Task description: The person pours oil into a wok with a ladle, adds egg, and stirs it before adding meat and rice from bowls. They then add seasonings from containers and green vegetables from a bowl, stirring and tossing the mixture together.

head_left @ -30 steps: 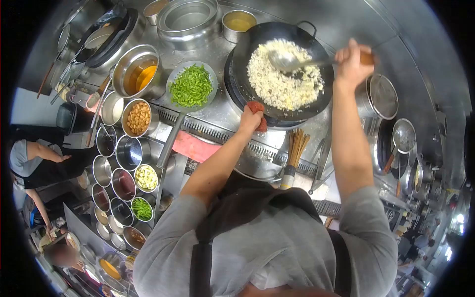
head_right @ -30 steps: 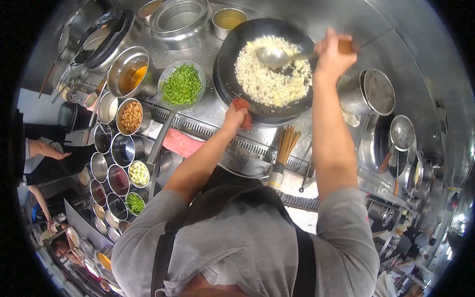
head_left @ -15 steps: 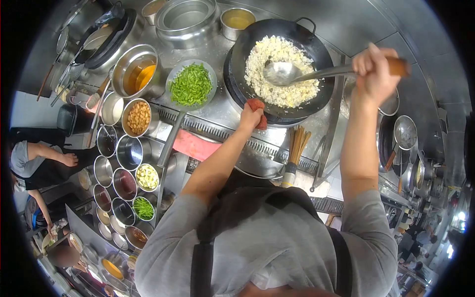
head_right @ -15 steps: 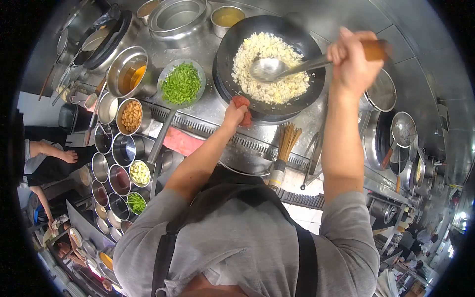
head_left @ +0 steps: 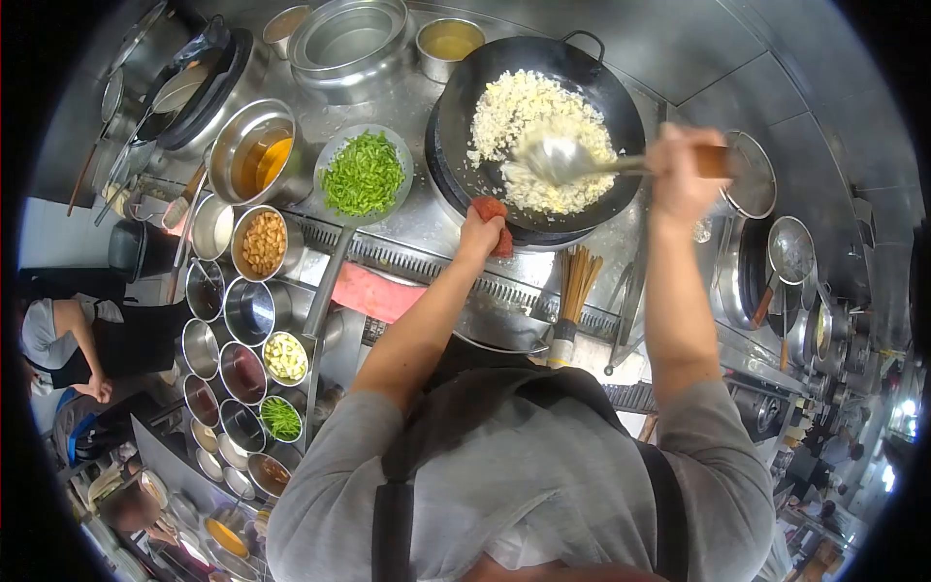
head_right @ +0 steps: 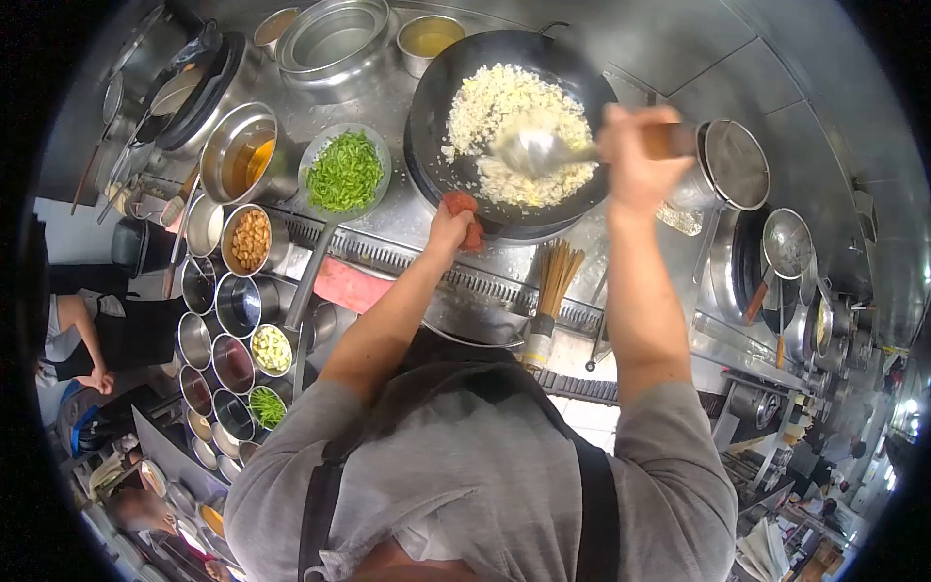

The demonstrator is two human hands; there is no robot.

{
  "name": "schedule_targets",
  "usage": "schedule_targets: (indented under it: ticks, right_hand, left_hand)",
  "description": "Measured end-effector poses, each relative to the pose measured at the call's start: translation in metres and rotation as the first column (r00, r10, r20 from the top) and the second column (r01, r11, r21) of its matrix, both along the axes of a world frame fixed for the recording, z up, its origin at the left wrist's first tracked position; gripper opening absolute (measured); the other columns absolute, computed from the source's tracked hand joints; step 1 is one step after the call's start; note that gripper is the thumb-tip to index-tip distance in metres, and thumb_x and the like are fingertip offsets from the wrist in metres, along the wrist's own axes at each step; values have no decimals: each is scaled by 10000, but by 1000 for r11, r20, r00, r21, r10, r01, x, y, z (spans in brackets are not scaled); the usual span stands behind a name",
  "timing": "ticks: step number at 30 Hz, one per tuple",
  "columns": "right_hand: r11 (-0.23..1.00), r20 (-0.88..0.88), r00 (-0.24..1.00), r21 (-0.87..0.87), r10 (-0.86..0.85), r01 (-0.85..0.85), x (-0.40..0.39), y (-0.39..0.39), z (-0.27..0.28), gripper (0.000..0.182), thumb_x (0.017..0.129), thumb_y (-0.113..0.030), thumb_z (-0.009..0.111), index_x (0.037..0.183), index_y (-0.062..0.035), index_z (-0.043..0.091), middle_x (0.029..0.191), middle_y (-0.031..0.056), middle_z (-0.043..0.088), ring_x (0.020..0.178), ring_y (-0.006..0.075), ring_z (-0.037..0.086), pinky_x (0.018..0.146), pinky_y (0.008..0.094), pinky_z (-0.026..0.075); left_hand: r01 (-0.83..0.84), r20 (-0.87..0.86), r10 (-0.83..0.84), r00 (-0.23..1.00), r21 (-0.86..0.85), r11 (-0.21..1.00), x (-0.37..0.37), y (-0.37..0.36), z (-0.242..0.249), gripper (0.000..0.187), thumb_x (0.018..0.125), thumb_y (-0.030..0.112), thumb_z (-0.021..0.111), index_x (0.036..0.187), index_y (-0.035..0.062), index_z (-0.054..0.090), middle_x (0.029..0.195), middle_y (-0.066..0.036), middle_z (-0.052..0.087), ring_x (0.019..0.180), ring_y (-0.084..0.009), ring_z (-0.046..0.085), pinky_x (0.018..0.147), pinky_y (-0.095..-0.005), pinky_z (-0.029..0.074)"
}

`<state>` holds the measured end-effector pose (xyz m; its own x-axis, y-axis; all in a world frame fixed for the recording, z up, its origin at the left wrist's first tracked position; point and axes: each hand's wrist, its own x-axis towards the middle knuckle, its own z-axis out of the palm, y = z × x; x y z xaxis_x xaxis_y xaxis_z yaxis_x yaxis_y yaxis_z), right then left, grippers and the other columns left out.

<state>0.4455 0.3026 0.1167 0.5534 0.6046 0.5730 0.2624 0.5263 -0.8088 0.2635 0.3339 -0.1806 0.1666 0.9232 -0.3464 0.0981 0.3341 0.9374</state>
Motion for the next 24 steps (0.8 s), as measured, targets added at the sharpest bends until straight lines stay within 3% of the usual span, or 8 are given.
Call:
schedule_targets:
  ticks: [1,6,9,11,13,21,23,24]
  right_hand:
    - [1000,113,994,16,-6,4,5,12,-19,160,767,-19,701,743,-26,543,596,48,566,456,101,502,442,238,382]
    - [993,-16,1000,120,-4,6,-13,14,72,181,749,-11,704,703,-17,529,541,51,522,433,113,479,421,248,365]
    - [976,28,987,151,156,-158,9,-11,88,172,759,4,680,694,-14,522,520,43,489,416,116,448,407,256,348]
    - [988,198,968,48,-155,148,9,-3,41,182,772,7,675,701,-7,507,508,39,484,404,121,456,389,257,357]
    - [998,34,998,37,44,-45,-1,12,12,180,771,1,683,712,0,512,507,42,488,396,123,458,384,264,367]
    - [951,43,996,296,81,-90,9,30,87,192,775,-16,677,703,-6,499,499,54,476,384,136,445,381,289,372]
    - [978,-58,993,176,-99,107,5,47,57,192,774,-25,674,705,-17,495,494,50,456,376,139,424,379,296,369]
    - [988,-142,989,140,-49,69,10,57,29,190,770,-27,676,709,-24,496,506,45,462,384,138,433,383,291,369]
  left_hand:
    - [18,43,-14,999,-75,997,-2,-2,10,320,747,42,518,1067,37,521,898,-93,601,721,-221,638,594,-339,525]
    - [52,162,-40,986,-70,996,-4,-3,10,317,756,17,486,1069,54,516,848,-88,592,678,-215,621,563,-344,520]
    - [19,122,-9,993,-84,996,-3,-3,1,321,752,9,482,1068,59,513,829,-86,584,659,-208,610,557,-342,516]
    - [61,126,-45,991,-121,991,-2,0,-2,332,748,5,484,1075,57,504,819,-87,579,653,-208,606,545,-344,512]
    - [44,123,-35,992,-71,996,0,-1,-6,335,746,0,482,1076,56,503,817,-89,579,649,-211,605,533,-348,510]
    - [3,182,14,983,-90,996,-6,-4,9,332,746,-9,492,1072,51,510,822,-93,578,636,-222,605,508,-367,510]
    - [65,47,-56,997,-212,975,-9,-1,17,522,724,193,634,1197,19,494,1096,-196,613,1027,-311,602,880,-349,464]
    - [61,49,-52,997,-212,975,-8,-3,15,522,724,193,634,1197,19,494,1096,-196,613,1027,-311,602,880,-349,464]
